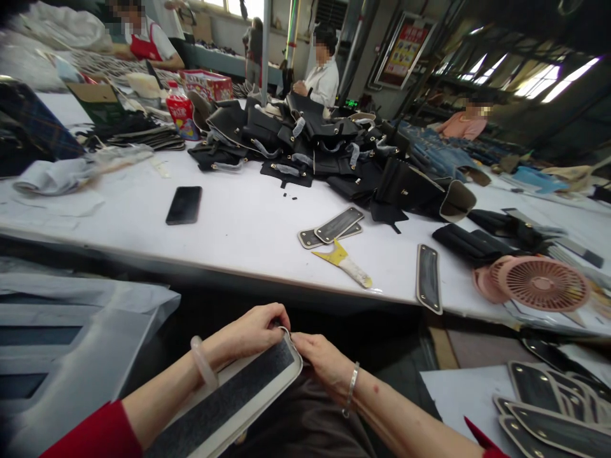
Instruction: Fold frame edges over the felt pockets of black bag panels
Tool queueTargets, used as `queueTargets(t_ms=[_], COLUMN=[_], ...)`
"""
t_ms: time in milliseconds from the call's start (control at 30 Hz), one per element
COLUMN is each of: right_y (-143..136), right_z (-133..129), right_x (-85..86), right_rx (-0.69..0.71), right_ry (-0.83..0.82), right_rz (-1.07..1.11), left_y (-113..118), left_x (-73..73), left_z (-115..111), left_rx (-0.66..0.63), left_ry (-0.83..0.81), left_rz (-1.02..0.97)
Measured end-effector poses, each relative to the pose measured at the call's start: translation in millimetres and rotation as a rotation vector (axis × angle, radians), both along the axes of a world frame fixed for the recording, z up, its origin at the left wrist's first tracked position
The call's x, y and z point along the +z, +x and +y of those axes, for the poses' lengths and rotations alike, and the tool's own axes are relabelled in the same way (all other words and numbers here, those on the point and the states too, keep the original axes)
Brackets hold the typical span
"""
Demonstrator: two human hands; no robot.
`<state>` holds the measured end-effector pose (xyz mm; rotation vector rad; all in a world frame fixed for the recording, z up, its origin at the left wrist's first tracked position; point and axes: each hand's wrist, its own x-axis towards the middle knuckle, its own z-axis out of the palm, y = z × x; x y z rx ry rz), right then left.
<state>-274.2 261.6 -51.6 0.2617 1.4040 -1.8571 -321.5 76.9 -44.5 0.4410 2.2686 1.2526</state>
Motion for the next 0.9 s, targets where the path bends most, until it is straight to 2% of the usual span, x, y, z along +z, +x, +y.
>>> queueTargets(t_ms=[200, 367, 600, 767, 900], right_y=[0, 0, -27, -49, -55], right_z=[5, 5, 3, 1, 0], right_x=[-9.3, -1.8, 17.7, 23.7, 23.1], right_rx=[0.041, 0.113, 0.470, 0.672, 0.714], right_ry=[0.019, 0.105, 0.490, 0.601, 0.656], right_rz=[0.040, 0.075, 0.205, 0.244, 0.248], left_y=[0, 1, 4, 4, 3], left_x=[3.9, 2.5, 1.0, 5.1, 12.7], left_z=[0, 1, 3, 3, 5], left_rx=[-0.025, -0.043, -0.047, -0.065, -0.059], left_ry=[0.000, -0.006, -0.048, -0.063, -0.086], left_rz=[0.016, 0.060, 0.117, 0.125, 0.113])
